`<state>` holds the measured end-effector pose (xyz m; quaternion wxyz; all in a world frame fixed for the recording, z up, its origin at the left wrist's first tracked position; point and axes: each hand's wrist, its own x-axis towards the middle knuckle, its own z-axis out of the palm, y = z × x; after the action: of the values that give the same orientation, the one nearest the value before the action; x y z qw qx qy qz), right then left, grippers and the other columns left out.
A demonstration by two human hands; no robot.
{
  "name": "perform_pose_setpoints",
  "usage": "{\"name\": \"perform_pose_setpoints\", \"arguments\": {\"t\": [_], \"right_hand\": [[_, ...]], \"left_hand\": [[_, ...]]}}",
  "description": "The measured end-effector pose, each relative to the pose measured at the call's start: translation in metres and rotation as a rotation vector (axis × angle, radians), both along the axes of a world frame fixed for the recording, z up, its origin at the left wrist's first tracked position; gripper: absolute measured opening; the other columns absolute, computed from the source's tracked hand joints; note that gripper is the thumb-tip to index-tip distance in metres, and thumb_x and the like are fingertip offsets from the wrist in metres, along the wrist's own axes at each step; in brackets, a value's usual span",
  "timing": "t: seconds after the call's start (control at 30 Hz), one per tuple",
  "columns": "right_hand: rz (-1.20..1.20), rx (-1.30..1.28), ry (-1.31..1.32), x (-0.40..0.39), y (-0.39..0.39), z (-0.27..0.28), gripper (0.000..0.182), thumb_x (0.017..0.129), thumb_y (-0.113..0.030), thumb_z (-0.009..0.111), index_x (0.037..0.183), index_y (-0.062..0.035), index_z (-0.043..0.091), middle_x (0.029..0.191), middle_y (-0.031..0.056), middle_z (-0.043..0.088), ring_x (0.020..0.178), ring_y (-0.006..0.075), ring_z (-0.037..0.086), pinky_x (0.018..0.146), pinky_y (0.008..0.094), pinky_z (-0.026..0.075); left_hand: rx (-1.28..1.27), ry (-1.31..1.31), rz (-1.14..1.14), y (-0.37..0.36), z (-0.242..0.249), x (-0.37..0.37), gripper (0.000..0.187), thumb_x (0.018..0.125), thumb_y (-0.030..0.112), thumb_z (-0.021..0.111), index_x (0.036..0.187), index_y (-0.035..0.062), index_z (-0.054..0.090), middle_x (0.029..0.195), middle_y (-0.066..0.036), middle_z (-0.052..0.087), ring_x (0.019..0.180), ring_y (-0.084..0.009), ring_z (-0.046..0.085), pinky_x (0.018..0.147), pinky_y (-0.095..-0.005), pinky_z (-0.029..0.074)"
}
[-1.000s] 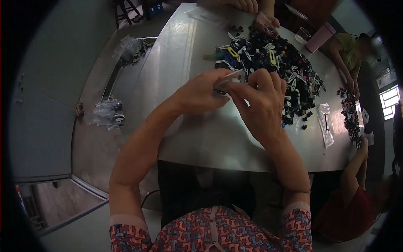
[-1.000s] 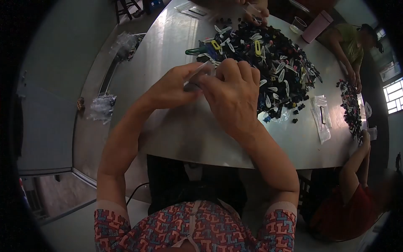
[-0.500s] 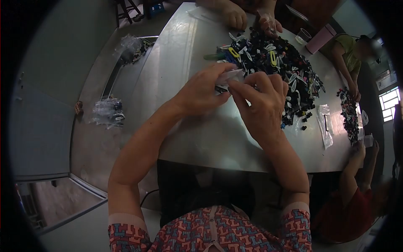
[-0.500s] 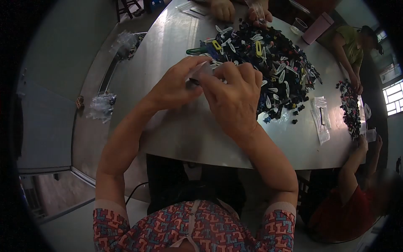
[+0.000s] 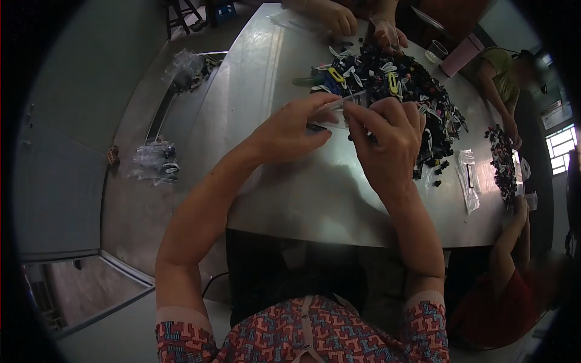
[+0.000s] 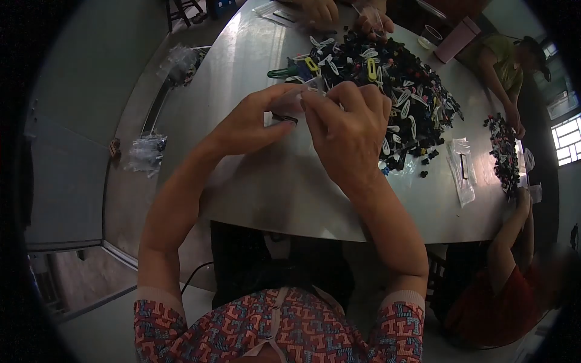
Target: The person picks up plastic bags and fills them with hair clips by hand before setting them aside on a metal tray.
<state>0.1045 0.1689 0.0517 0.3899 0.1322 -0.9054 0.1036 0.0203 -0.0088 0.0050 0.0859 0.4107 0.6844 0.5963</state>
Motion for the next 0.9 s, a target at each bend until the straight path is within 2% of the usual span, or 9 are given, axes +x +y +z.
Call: {"name": "perform_pose_setpoints", "arguments": {"t": [0.17, 0.27, 0.33, 0.43, 0.5, 0.6, 0.7, 0.9], "right_hand": [[0.015, 0.003, -0.018, -0.0015, 0.0021, -0.0002, 0.020, 0.075, -0.014, 0.081, 0.094, -0.0183, 0.078, 0.089, 0.0006, 0.055, 0.087, 0.0212, 0.051, 0.081, 0.0363, 0.038], [0.006, -0.041, -0.068, -0.0038, 0.0039, -0.0002, 0.020, 0.072, -0.015, 0.082, 0.091, -0.0190, 0.078, 0.090, 0.0003, 0.055, 0.089, 0.0216, 0.051, 0.083, 0.0372, 0.038], [0.017, -0.092, -0.098, -0.0044, 0.0044, -0.0011, 0.019, 0.071, -0.015, 0.082, 0.089, -0.0194, 0.077, 0.090, 0.0002, 0.055, 0.090, 0.0217, 0.051, 0.083, 0.0375, 0.038], [0.008, 0.000, 0.003, -0.0035, 0.0036, -0.0010, 0.017, 0.069, -0.016, 0.082, 0.084, -0.0202, 0.075, 0.089, -0.0007, 0.054, 0.089, 0.0211, 0.051, 0.081, 0.0367, 0.037], [-0.053, 0.161, 0.137, -0.0022, 0.0018, -0.0021, 0.016, 0.067, -0.018, 0.083, 0.079, -0.0202, 0.073, 0.086, -0.0025, 0.054, 0.086, 0.0206, 0.051, 0.078, 0.0360, 0.036], [-0.070, 0.229, 0.156, 0.0001, -0.0004, -0.0029, 0.011, 0.072, -0.019, 0.080, 0.075, -0.0171, 0.069, 0.084, -0.0037, 0.053, 0.085, 0.0195, 0.051, 0.082, 0.0359, 0.034], [0.012, 0.118, 0.142, -0.0023, -0.0008, -0.0029, 0.014, 0.069, -0.019, 0.084, 0.078, -0.0178, 0.073, 0.078, -0.0046, 0.057, 0.078, 0.0189, 0.052, 0.076, 0.0352, 0.036], [0.047, 0.000, 0.090, -0.0055, 0.0038, -0.0039, 0.013, 0.071, -0.017, 0.083, 0.080, -0.0149, 0.073, 0.085, -0.0042, 0.063, 0.082, 0.0186, 0.055, 0.077, 0.0348, 0.037]], "left_hand": [[-0.094, 0.047, 0.114, 0.0007, -0.0006, -0.0004, 0.043, 0.086, 0.000, 0.058, 0.129, -0.0002, 0.057, 0.101, -0.013, 0.070, 0.097, -0.0226, 0.068, 0.087, -0.0353, 0.053], [-0.059, 0.077, 0.170, 0.0034, -0.0082, -0.0026, 0.039, 0.087, 0.000, 0.057, 0.126, 0.0009, 0.059, 0.096, -0.013, 0.072, 0.090, -0.0245, 0.070, 0.082, -0.0363, 0.053], [-0.083, 0.126, 0.211, 0.0038, -0.0059, -0.0004, 0.038, 0.088, 0.000, 0.057, 0.126, 0.0009, 0.059, 0.096, -0.014, 0.073, 0.089, -0.0272, 0.071, 0.081, -0.0370, 0.054], [-0.111, 0.244, 0.297, 0.0044, -0.0043, 0.0003, 0.037, 0.089, 0.002, 0.057, 0.126, 0.0012, 0.059, 0.096, -0.016, 0.073, 0.088, -0.0324, 0.070, 0.080, -0.0390, 0.054], [-0.115, 0.311, 0.342, 0.0053, -0.0045, -0.0003, 0.036, 0.089, 0.002, 0.057, 0.126, 0.0013, 0.058, 0.096, -0.017, 0.073, 0.088, -0.0349, 0.070, 0.079, -0.0403, 0.055], [-0.059, 0.399, 0.410, 0.0067, -0.0045, -0.0013, 0.036, 0.090, 0.003, 0.057, 0.126, 0.0016, 0.058, 0.097, -0.018, 0.072, 0.088, -0.0373, 0.069, 0.077, -0.0427, 0.055], [-0.120, 0.422, 0.444, 0.0051, -0.0030, -0.0011, 0.036, 0.091, 0.003, 0.056, 0.127, 0.0013, 0.057, 0.098, -0.019, 0.071, 0.087, -0.0378, 0.069, 0.075, -0.0437, 0.056], [-0.140, 0.523, 0.491, 0.0059, 0.0011, 0.0025, 0.032, 0.093, 0.005, 0.057, 0.124, -0.0004, 0.059, 0.100, -0.022, 0.070, 0.087, -0.0391, 0.068, 0.074, -0.0444, 0.055]]}}
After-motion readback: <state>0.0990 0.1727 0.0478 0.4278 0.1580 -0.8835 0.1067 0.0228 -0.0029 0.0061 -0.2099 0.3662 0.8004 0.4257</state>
